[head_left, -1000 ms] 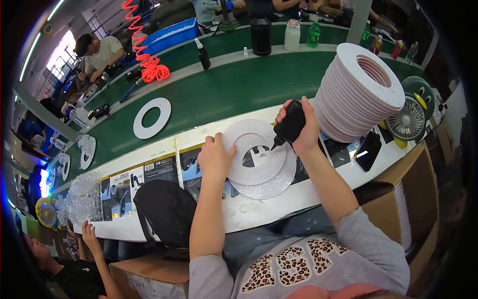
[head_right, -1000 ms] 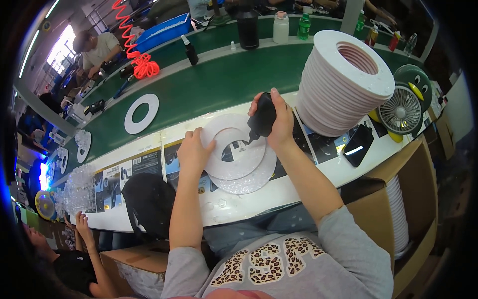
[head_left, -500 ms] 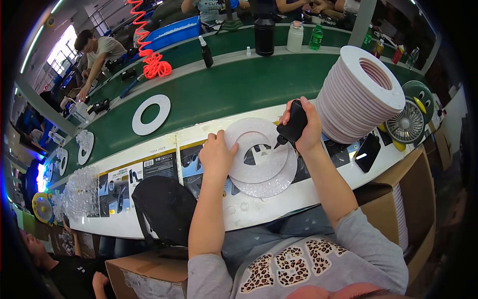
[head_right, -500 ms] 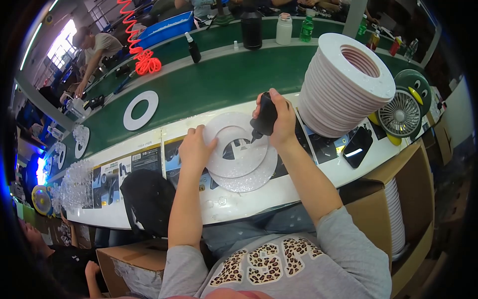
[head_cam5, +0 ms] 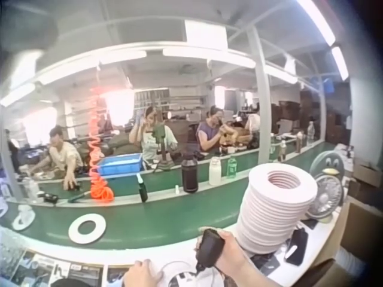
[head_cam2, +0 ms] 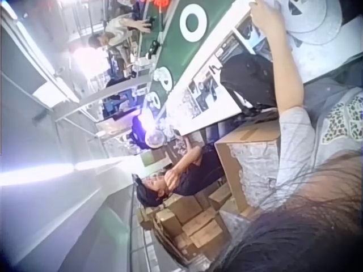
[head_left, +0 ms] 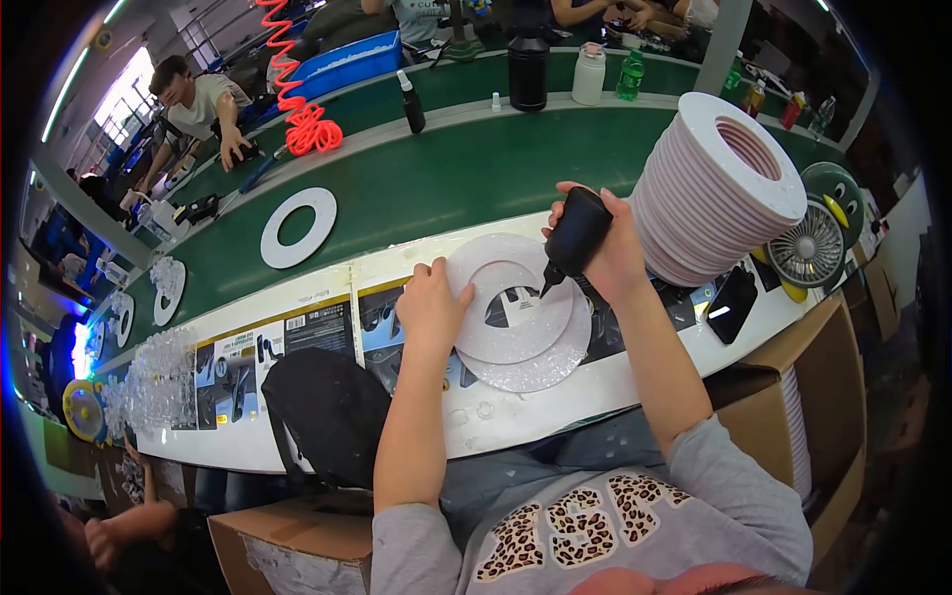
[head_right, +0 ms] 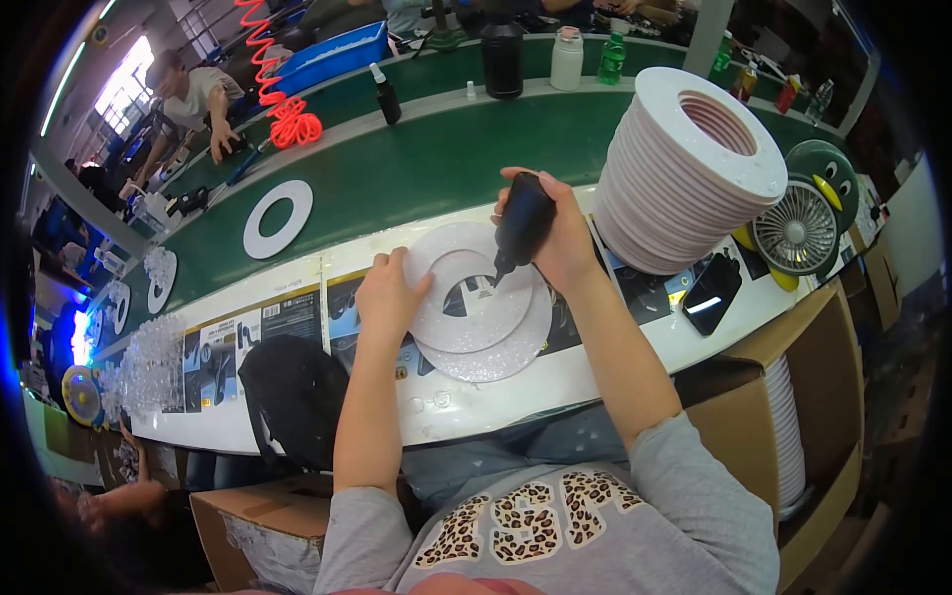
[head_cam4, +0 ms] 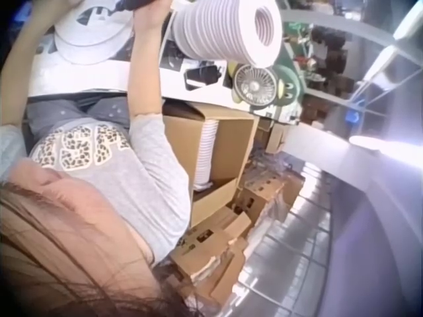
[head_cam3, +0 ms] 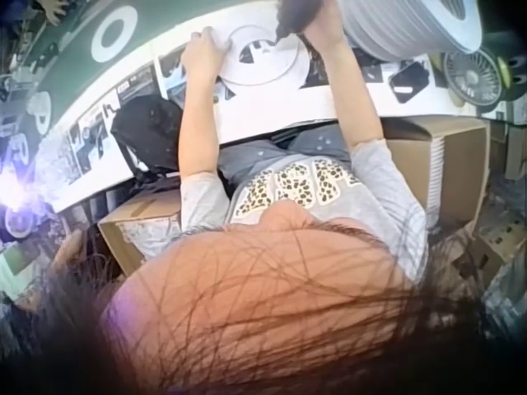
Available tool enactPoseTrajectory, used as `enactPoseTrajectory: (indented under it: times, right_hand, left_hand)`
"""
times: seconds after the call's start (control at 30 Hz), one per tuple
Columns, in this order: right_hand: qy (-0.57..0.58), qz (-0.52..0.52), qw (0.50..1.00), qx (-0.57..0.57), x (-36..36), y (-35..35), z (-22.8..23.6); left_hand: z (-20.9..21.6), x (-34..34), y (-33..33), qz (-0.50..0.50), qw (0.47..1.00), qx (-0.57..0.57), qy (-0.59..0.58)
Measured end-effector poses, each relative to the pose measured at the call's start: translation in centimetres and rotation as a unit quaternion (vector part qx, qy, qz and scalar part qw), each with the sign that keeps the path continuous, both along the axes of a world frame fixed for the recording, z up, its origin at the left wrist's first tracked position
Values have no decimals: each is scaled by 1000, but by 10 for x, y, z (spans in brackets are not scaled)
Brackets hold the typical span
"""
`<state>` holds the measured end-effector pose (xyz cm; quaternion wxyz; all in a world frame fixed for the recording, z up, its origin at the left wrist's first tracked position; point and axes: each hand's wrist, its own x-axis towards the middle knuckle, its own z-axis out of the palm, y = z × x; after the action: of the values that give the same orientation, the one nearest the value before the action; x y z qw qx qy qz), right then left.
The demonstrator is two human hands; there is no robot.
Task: Apply adhesive to circular lighting components on an assembly line.
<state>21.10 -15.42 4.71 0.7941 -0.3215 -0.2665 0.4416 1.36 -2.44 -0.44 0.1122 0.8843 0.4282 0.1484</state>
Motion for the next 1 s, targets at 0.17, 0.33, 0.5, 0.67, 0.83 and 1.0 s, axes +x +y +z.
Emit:
enactPoseTrajectory:
  times: [0.17, 0.33, 0.5, 0.67, 0.83, 1.0]
  right_hand:
    - [-32, 2, 998, -46, 3, -2, 6]
    - [-78, -44, 996, -18, 8, 6, -7]
    - [-132, -86, 987, -12, 1, 15, -17]
    - [-25, -56, 998, 30, -3, 10, -14]
    - [-32, -67, 997, 20, -16, 6, -9]
    - [-54, -68, 996, 25, -17, 7, -15]
  left_hand:
    - [1, 0, 0, 5, 1000, -7, 11]
    - [2, 1, -1, 4, 1000, -5, 10]
    - [3, 1, -1, 6, 1000, -8, 9]
    - [3, 1, -1, 5, 1000, -7, 8]
    - [1, 1, 0, 2, 1000, -5, 2]
    - [2, 1, -1, 7, 1000, -7, 9]
